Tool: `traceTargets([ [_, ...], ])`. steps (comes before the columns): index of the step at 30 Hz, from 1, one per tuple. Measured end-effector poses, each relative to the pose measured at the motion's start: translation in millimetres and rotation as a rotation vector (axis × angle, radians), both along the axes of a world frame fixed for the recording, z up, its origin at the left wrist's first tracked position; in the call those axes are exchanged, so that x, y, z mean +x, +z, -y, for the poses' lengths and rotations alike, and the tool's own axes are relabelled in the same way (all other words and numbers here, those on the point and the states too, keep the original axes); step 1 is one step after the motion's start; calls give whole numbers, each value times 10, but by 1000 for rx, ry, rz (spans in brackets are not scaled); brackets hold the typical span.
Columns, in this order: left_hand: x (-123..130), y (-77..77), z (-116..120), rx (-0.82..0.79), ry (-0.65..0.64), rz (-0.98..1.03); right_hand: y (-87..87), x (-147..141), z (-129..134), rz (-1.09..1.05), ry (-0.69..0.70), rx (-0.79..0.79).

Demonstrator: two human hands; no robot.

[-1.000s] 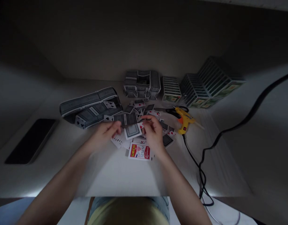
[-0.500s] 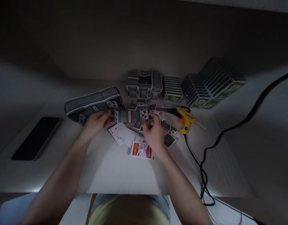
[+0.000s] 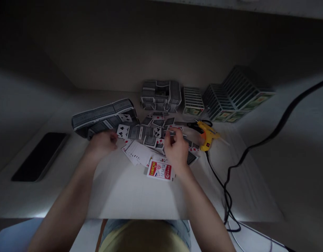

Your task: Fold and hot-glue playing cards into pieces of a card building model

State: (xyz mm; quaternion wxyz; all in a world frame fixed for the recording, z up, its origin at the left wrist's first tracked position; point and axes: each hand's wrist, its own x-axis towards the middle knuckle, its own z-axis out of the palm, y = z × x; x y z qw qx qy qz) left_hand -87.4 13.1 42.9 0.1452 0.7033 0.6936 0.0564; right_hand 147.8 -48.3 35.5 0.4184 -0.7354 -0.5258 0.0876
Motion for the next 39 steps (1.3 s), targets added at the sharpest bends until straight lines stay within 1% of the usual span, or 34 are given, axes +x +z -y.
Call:
traceTargets([
  [2,-19,-1,-8,-32,2,14,1,80,-24,-5,-44,19],
  [6,-4,5,-11,-20,48,90,-50,281,-86,-55,-88,56],
  [8,18,18,-2,-30,23,117,-82,358,-109,-60,-89,64],
  [10,36,22,3,-32,-22,132,-99,397,-117,-65,-60,37],
  [12,45,8,-2,-28,-70,147,-92,393,-109,-95,21,-14],
  [17,42,-55,-23,-63,-141,145,9,299,-24,-200,304,-118],
  [20,23,-56,-17,-91,-185,137,84,284,52,-226,523,-301],
  [22,4,-43,-10,-106,-187,146,131,290,116,-152,640,-452],
  [24,-14,-25,-7,-138,-182,152,169,282,191,7,693,-556],
  [27,-33,8,-11,-173,-170,122,196,221,297,243,683,-615],
  [30,-49,36,-18,-167,-144,70,181,141,342,360,650,-664],
  [34,-106,29,-35,-159,-171,72,148,120,303,371,648,-713],
  [39,-172,-2,-58,-178,-227,94,184,170,242,275,624,-682],
])
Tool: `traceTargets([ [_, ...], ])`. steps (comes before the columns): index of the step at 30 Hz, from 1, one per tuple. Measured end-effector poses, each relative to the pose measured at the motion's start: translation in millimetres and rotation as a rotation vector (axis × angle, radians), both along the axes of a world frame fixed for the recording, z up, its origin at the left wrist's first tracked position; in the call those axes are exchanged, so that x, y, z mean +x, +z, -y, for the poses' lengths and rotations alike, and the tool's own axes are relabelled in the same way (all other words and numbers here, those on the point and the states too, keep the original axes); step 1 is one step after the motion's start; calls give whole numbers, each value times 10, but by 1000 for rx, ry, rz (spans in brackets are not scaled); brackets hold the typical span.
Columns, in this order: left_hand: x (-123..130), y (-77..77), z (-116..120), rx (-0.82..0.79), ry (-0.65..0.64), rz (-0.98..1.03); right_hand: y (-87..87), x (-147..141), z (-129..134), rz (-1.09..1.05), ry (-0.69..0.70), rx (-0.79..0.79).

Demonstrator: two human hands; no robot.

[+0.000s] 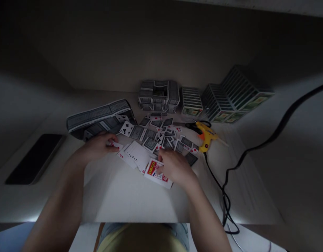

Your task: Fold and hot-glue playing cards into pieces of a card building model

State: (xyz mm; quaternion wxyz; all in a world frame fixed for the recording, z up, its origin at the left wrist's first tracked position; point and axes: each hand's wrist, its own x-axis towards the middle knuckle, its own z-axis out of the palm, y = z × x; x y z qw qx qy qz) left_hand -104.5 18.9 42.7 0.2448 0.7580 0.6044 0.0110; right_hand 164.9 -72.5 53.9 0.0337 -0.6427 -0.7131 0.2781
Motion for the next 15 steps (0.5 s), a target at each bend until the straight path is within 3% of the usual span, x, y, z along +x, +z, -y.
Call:
traceTargets([
  [11,63,24,29,42,90,-36,-79,-83,-93,-349,-170,94],
  [15,127,97,65,125,187,-21,-58,-73,-133,-212,-160,340],
])
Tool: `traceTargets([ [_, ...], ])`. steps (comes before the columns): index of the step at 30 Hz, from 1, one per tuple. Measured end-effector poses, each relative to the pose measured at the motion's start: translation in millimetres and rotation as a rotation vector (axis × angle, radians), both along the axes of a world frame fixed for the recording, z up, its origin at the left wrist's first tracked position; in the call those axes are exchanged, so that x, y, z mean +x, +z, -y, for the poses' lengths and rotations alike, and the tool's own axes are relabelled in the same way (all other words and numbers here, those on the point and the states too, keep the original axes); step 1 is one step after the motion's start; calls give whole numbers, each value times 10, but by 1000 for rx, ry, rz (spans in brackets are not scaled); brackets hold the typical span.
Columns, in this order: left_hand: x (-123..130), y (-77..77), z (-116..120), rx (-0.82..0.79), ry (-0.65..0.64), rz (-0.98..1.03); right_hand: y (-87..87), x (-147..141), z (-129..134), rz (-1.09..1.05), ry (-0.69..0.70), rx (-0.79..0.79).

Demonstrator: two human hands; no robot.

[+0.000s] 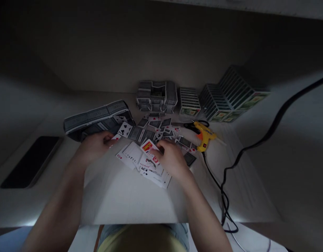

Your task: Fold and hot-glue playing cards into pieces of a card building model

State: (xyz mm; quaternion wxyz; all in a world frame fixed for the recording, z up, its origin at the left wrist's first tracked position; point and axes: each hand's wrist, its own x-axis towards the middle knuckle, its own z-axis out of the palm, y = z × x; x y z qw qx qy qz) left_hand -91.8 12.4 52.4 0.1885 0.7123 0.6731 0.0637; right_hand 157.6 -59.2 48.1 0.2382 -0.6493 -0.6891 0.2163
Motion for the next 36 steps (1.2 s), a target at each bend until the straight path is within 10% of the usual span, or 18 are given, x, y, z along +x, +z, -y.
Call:
traceTargets([
  [3,39,56,20,59,26,28,-31,14,-47,210,-91,192],
  [15,147,35,54,223,48,56,-184,-245,-64,261,-65,59],
  [22,230,7,74,301,90,405,-171,-233,-88,-310,-207,274],
  [28,419,-158,157,67,-59,934,-116,-243,-84,-1131,-327,-150],
  [36,500,-133,260,209,-378,670,-54,-259,-88,-1461,-266,-284],
])
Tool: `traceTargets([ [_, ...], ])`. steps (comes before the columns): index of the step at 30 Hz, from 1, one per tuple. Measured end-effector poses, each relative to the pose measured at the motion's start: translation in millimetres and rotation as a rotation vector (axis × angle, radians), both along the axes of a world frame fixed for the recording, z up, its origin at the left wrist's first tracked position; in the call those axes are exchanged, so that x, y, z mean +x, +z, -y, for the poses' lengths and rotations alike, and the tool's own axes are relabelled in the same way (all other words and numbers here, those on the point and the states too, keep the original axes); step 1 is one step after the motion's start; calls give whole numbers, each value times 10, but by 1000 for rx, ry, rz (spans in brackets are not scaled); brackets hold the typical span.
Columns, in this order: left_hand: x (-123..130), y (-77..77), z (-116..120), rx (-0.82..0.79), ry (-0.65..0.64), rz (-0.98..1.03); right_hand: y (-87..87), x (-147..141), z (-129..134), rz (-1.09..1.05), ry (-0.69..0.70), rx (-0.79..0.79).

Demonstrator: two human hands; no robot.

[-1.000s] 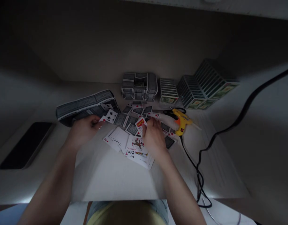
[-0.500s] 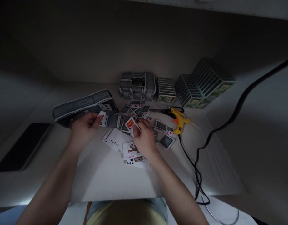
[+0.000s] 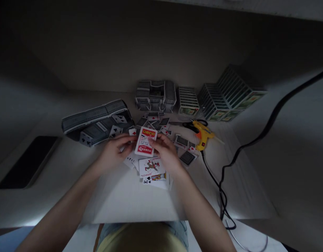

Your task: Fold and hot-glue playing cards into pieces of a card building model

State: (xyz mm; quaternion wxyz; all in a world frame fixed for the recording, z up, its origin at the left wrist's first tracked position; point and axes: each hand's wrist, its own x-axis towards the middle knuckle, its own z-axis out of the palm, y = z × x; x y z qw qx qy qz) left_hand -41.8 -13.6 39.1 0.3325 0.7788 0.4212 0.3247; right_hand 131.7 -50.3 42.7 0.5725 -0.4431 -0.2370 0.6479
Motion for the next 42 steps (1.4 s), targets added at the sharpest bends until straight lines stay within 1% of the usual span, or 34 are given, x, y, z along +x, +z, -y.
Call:
traceTargets([
  [3,5,32,21,65,-127,-9,6,-13,14,-45,69,7],
  [6,19,38,24,52,-203,31,-8,-25,31,-52,134,-28],
  [9,19,26,9,12,-230,71,-20,-25,42,-46,188,-41],
  [13,5,17,-3,-49,-232,129,0,-25,45,-17,193,-35],
  [16,9,20,11,-92,-230,194,6,-44,46,46,211,-35],
  [19,30,29,40,-159,-195,294,-29,-69,38,155,207,17],
  [23,74,51,67,-289,-98,375,-74,-73,23,294,185,131],
  [28,125,66,66,-435,44,479,-64,-82,68,367,276,324],
  [30,144,60,73,-445,72,472,-84,-107,90,390,277,354],
  [34,198,40,122,-391,120,421,-157,-129,99,473,165,342],
  [36,225,37,150,-391,139,413,-170,-109,100,537,146,335],
  [40,250,47,187,-417,140,411,-131,-58,131,798,104,369],
  [42,249,52,201,-399,162,389,-102,-51,152,885,79,377],
])
